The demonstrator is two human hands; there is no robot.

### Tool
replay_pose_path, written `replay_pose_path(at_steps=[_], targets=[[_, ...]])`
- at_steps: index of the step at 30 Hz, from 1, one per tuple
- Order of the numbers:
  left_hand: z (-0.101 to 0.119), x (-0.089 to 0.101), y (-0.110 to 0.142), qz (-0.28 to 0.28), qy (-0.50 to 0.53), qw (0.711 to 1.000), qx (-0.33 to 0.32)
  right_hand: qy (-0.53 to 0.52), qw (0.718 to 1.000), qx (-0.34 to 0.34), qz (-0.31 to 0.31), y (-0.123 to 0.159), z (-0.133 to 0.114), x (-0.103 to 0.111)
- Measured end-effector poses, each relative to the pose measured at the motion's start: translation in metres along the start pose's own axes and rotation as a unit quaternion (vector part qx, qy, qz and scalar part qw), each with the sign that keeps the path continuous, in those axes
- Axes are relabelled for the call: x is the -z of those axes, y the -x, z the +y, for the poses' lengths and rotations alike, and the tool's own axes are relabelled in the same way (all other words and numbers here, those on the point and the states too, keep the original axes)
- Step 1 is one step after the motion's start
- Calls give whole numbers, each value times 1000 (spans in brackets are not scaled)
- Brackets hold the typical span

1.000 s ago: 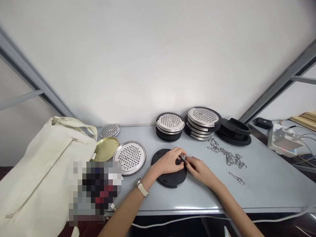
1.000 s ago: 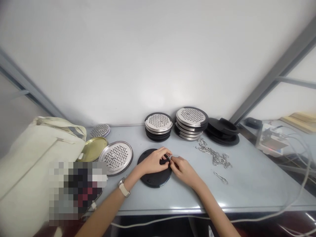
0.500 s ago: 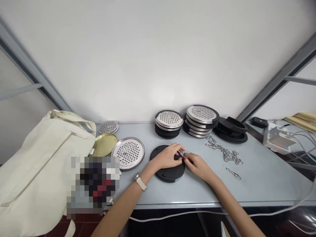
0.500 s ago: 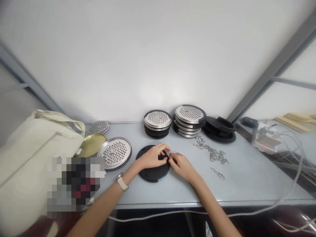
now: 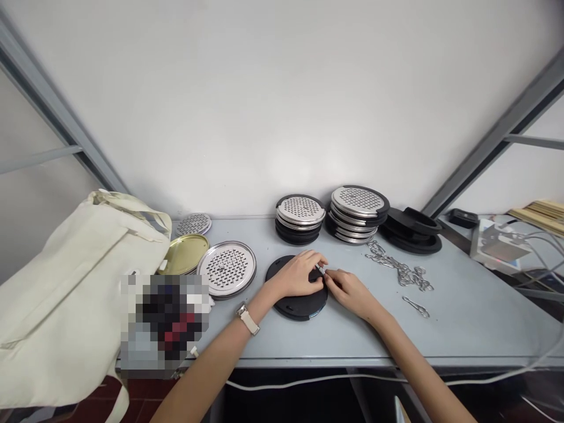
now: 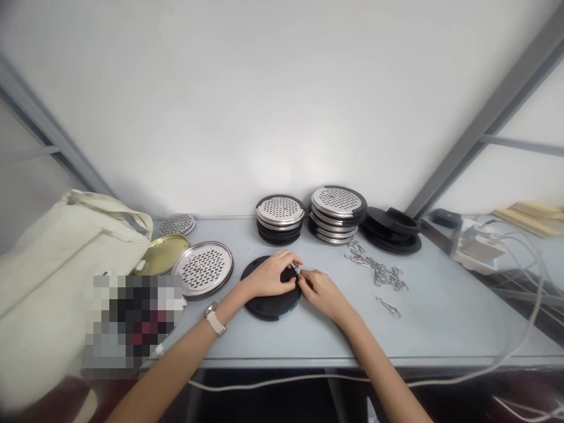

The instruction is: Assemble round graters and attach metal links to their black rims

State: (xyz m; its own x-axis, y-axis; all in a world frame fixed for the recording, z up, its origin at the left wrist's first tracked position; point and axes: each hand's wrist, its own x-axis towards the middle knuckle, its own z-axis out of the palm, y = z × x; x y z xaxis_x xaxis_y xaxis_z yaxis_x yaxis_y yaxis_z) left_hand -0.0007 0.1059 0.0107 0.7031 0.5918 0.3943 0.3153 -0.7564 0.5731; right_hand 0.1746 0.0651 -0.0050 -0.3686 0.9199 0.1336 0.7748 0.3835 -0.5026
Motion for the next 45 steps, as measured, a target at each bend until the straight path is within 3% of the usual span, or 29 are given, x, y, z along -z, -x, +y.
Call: replay_pose_path(at_steps=[16, 45], targets=[[-1, -2, -2, 6, -23, 1000, -17, -37, 999, 13, 13, 1, 7, -3], [3, -1, -2, -22, -2, 1000, -10, 18, 1000, 1, 19, -1, 7, -5]])
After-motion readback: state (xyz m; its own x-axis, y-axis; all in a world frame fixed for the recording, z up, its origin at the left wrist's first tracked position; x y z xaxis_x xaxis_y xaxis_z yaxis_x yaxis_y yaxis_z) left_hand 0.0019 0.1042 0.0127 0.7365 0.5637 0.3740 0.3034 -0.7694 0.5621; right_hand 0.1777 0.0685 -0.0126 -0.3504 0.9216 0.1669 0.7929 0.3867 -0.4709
